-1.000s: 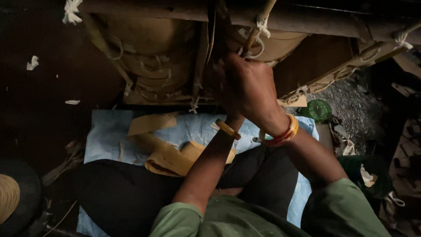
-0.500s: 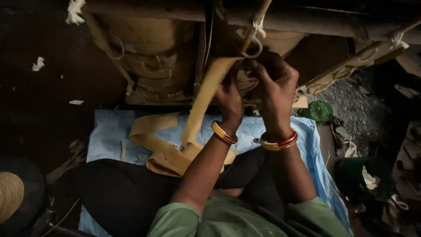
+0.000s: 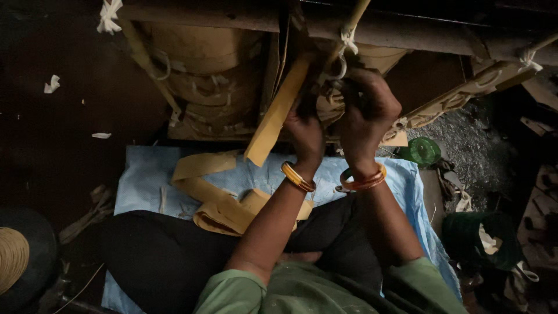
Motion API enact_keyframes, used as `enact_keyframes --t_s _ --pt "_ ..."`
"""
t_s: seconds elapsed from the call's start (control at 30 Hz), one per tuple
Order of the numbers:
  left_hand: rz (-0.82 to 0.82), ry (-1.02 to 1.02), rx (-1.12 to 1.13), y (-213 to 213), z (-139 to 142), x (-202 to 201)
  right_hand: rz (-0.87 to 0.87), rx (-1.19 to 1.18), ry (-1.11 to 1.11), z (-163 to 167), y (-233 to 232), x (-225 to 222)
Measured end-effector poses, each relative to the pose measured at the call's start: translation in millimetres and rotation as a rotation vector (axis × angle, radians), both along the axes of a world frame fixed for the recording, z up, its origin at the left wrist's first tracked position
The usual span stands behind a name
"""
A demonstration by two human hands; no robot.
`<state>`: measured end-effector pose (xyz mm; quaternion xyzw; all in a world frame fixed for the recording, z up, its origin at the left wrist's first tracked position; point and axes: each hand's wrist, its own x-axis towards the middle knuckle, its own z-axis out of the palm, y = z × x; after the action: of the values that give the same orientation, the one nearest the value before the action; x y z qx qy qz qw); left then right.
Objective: The person sits on a floor mat and attaches flat tan strap strips to the hooks of a wooden frame, looping each strip over a hook and tying it in place. They repeatedly pull strips from a pile on their lap, stretch them to straighten, and secure them one at a time along the frame.
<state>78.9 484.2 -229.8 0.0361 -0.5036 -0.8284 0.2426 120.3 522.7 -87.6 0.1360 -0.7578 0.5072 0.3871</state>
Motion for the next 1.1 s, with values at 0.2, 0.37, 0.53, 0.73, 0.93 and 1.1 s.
enact_keyframes --t_s 0.2,0.37,0.53,0.73,0.93,1.1 --pt "-0.036 0.167 -0.245 -15 14 3 0.016 0.322 -0.228 1 39 -10" --pt "-0.039 0.143 -0.438 -20 12 3 0.173 0.585 -0.177 17 54 -10" --pt "0.085 0.123 -0.674 -8 -11 0 -0.231 1.004 -0.116 18 42 -6" --pt "0.218 0.000 -0.805 0 -8 6 -0.273 1.007 0.067 9 46 2" --pt "0.021 -0.163 -0.518 2 14 13 -0.330 1.158 0.075 24 65 29" --pt "0.100 0.035 -0.517 1 12 14 0.005 1.050 0.134 39 72 41"
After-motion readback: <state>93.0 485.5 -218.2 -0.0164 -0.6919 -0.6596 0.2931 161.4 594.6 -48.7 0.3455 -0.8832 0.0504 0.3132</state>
